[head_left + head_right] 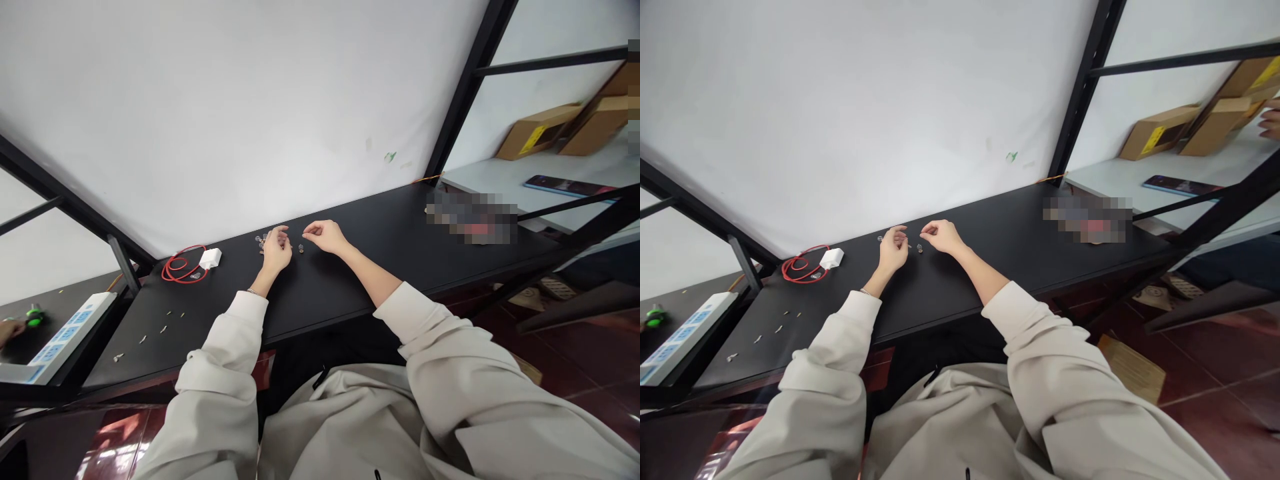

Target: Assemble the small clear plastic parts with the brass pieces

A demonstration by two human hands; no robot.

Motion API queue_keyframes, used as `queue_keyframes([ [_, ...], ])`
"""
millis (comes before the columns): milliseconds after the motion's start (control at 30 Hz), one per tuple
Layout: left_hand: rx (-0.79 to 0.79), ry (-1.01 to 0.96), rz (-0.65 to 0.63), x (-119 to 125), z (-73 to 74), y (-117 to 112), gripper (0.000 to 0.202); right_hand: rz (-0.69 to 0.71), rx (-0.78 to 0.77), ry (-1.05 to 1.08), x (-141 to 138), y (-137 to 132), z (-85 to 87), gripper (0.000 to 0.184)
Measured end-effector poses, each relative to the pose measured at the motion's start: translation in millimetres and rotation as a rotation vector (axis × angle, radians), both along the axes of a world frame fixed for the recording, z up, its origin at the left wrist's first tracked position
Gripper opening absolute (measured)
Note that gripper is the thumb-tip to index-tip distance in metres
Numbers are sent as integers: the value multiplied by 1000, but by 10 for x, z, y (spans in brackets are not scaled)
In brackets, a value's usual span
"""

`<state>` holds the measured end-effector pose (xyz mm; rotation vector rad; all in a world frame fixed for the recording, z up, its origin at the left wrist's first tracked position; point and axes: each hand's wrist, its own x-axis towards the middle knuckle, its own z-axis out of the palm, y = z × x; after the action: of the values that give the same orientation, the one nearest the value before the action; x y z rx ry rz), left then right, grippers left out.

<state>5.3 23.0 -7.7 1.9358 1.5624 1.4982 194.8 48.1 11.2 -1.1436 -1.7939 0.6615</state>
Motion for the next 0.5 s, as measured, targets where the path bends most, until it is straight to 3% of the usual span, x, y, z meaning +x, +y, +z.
queue_keyframes([
  [133, 20, -127, -121, 39, -19, 6, 27, 22, 11, -5, -7, 2, 1, 12],
  [267, 44, -210, -156, 69, 0, -17, 26, 59, 4, -6, -17, 23, -33, 15],
  [500, 26, -183, -247, 64, -32, -8, 26, 99, 9, 32, -29, 33, -79, 22],
])
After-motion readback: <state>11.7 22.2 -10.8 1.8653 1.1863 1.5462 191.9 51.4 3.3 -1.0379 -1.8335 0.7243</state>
